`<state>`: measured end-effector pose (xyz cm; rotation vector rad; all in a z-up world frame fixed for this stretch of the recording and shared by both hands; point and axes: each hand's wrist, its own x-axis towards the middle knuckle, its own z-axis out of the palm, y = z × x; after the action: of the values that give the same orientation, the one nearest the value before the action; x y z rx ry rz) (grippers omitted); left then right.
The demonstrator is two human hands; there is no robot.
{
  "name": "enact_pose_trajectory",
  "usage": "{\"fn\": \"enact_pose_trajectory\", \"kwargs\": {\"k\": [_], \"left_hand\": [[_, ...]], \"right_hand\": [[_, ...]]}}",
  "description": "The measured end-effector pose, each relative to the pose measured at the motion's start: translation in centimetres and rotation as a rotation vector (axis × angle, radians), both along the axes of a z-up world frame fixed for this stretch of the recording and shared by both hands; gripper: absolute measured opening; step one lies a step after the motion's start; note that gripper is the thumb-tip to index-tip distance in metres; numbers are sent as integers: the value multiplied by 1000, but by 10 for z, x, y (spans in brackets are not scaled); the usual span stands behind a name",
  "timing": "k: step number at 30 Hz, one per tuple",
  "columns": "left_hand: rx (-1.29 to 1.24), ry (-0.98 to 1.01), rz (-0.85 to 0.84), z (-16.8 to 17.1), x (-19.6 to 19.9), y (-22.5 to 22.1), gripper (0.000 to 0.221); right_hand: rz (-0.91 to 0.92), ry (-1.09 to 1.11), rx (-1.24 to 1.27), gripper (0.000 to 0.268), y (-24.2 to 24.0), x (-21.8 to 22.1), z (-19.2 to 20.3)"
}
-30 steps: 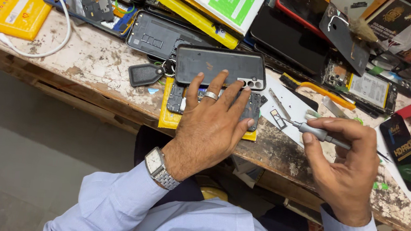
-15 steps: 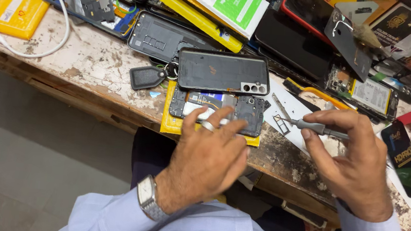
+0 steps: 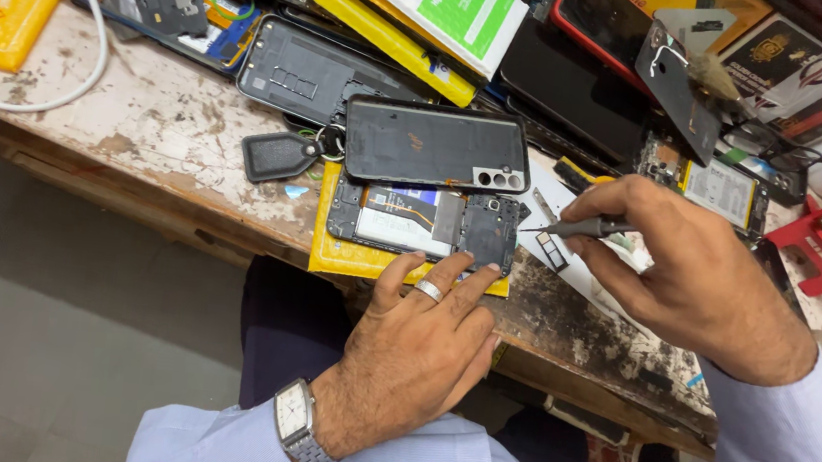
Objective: The person uses a screwdriver to remove screws from the internal frame of a disassembled smartphone. They then use a prying tool to detach a metal bracket and remove it from the device. Finally, the person places the back cover onto the phone and presses the edges to secure it.
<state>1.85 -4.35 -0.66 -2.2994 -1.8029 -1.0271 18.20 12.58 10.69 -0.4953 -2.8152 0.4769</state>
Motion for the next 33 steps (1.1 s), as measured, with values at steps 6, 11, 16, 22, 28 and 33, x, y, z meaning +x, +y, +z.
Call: {"fn": "enact_pose_trajectory", "kwargs": {"k": [6,11,16,22,28,33], "left_hand": [[4,-14,-3,-2,0,0,19],[5,-28,-6,-3,-1,0,18],[-3,-33,-14,-3,-2,0,20],[-10,-31,-17,-3,-1,1,21],[-5,-56,-18,-2,-2,0,21],[-10,-65,-22,-1,0,0,22]], "right_hand": [[-1,-77,11,26,1,-8,2],[-2,-113,-6,26,5,-9,0],[100,-101,23,25,4,-17,5],[110,-245,213,27,-1,-35,16],[21,-552,352,31,9,-37,19],[86,-417,192,33,10,-36,18]]}}
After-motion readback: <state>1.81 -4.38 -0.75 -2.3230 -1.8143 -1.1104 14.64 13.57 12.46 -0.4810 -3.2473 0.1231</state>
